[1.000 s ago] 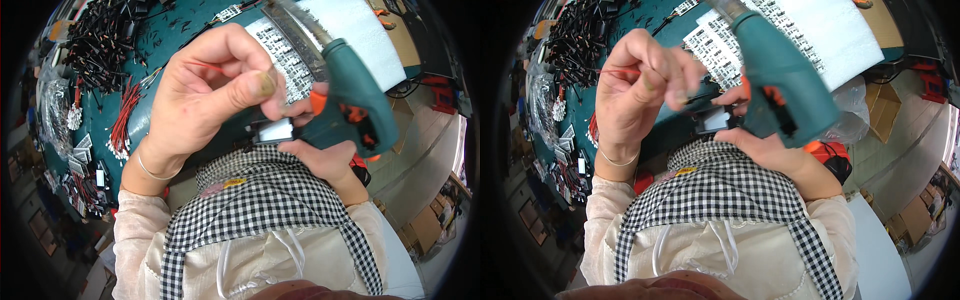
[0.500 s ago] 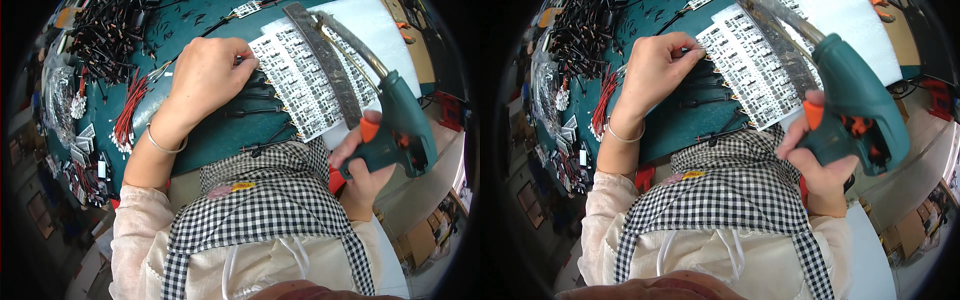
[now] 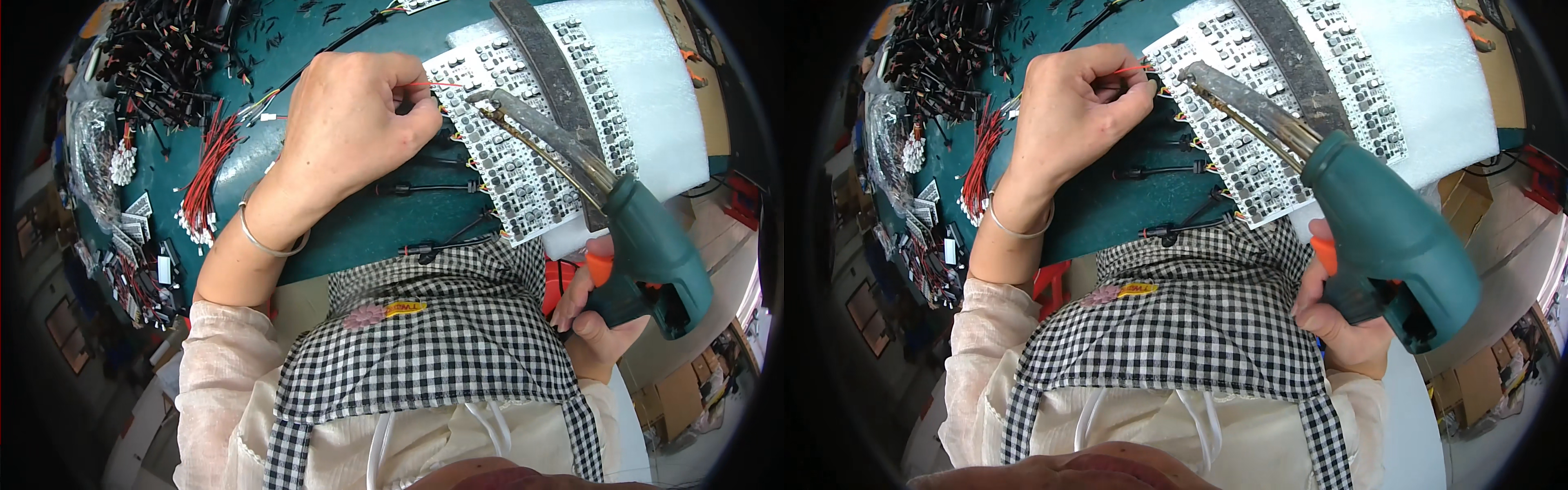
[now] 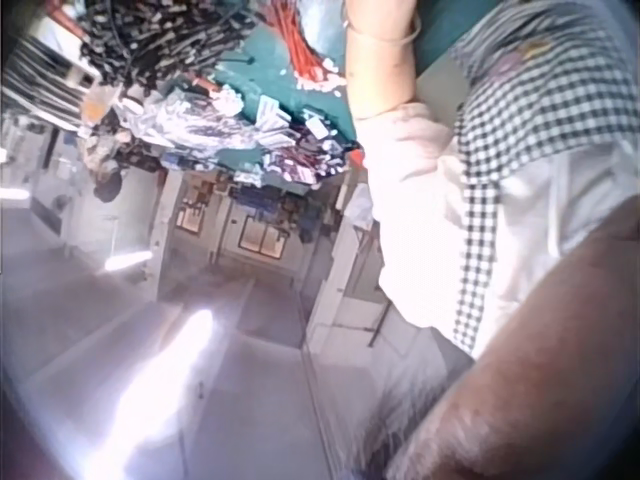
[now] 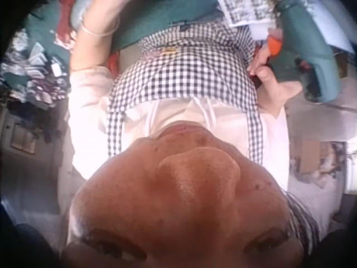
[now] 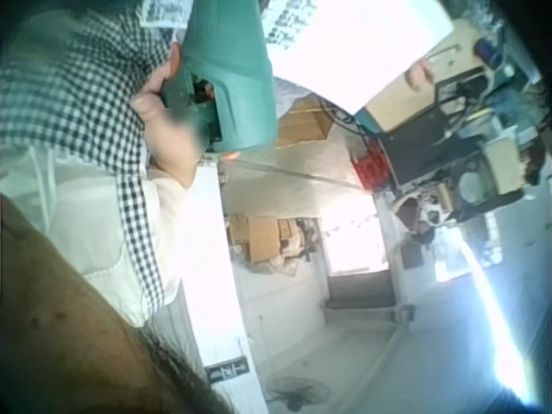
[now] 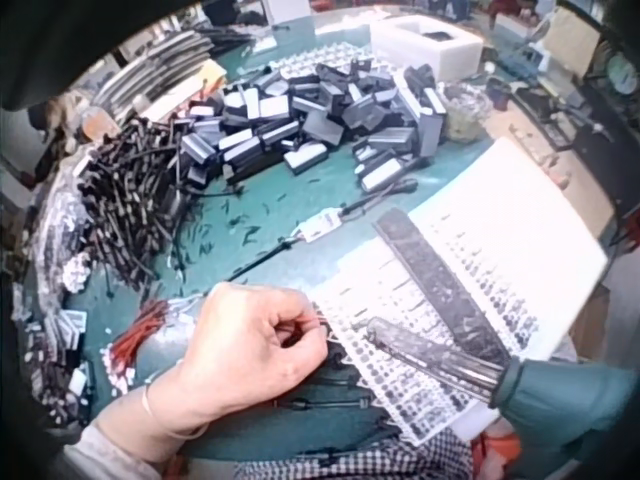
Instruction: The person solders red and black wires to a white circuit board using a soldering iron. They repeatedly pick up wires, apply solder to the board's contact points, and place the finished assemblies on the workbench. The person also uses a small handheld device to assist with the soldering process.
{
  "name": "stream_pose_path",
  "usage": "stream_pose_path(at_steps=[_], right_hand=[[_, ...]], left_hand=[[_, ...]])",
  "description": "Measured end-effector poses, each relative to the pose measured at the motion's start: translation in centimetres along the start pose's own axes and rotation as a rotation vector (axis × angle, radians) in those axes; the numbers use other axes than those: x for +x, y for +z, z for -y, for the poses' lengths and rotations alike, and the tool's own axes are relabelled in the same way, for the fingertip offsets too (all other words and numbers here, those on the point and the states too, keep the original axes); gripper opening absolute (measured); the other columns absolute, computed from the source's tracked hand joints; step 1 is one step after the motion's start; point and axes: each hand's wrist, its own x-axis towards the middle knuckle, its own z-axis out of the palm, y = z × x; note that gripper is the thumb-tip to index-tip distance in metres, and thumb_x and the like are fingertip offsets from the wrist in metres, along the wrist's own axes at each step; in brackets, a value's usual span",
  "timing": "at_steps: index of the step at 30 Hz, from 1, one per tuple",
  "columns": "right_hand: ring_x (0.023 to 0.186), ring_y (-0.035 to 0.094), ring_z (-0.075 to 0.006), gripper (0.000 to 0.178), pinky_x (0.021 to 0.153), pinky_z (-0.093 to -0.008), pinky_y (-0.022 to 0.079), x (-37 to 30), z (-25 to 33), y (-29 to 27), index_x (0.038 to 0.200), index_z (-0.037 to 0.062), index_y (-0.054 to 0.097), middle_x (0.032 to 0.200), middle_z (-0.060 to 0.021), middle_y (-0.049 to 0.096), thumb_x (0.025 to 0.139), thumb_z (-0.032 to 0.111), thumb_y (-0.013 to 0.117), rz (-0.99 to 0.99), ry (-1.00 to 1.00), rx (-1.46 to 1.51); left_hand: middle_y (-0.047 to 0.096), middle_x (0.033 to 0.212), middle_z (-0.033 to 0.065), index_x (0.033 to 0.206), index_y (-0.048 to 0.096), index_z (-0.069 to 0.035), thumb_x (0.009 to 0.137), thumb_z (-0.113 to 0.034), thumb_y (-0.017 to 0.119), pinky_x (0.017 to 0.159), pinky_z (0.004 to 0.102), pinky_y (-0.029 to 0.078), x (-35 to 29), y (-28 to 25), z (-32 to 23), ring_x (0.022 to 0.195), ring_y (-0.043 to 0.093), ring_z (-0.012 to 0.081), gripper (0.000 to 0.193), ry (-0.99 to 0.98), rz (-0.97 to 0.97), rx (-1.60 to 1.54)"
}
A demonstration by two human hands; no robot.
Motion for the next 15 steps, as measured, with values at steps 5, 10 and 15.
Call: stream_pose_path(at_steps=[5, 10, 15], right_hand=[[0.047, 0.049, -0.0118, 0.079, 0.041, -0.0222, 0.043, 0.0, 0.3, 0.7, 0.117, -0.0088, 0.044, 0.063, -0.0063, 0.053, 0.065, 0.032, 0.087, 0.013, 0.097, -0.041], [0.069, 0.056, -0.0128, 0.061, 0.062, -0.0229, 0.045, 0.1, 0.3, -0.3, 0.122, -0.0012, 0.053, 0.080, -0.0071, 0.060, 0.071, 0.013, 0.082, 0.193, 0.163, -0.010], [0.061, 0.055, -0.0140, 0.061, 0.056, -0.0234, 0.047, 0.2, 0.0, 0.8, 0.114, -0.0016, 0.048, 0.078, -0.0118, 0.060, 0.070, 0.021, 0.084, 0.101, 0.163, -0.010]], left_hand=[[0.041, 0.044, 0.0025, 0.070, 0.065, -0.001, 0.070, -0.013, 0.066, 0.043, 0.0247, 0.031, 0.2, 0.2, 0.2, 0.042, 0.035, 0.0078, 0.011, 0.023, -0.003, -0.004], [0.040, 0.044, 0.0026, 0.068, 0.065, -0.003, 0.069, -0.012, 0.065, 0.043, 0.0254, 0.031, 0.1, 0.3, 0.1, 0.041, 0.034, 0.0086, 0.009, 0.029, -0.033, 0.002], [0.040, 0.044, 0.0026, 0.068, 0.065, -0.003, 0.069, -0.011, 0.064, 0.043, 0.0256, 0.032, 0.0, 0.6, 0.0, 0.041, 0.034, 0.0088, 0.008, 0.035, -0.045, 0.014]])
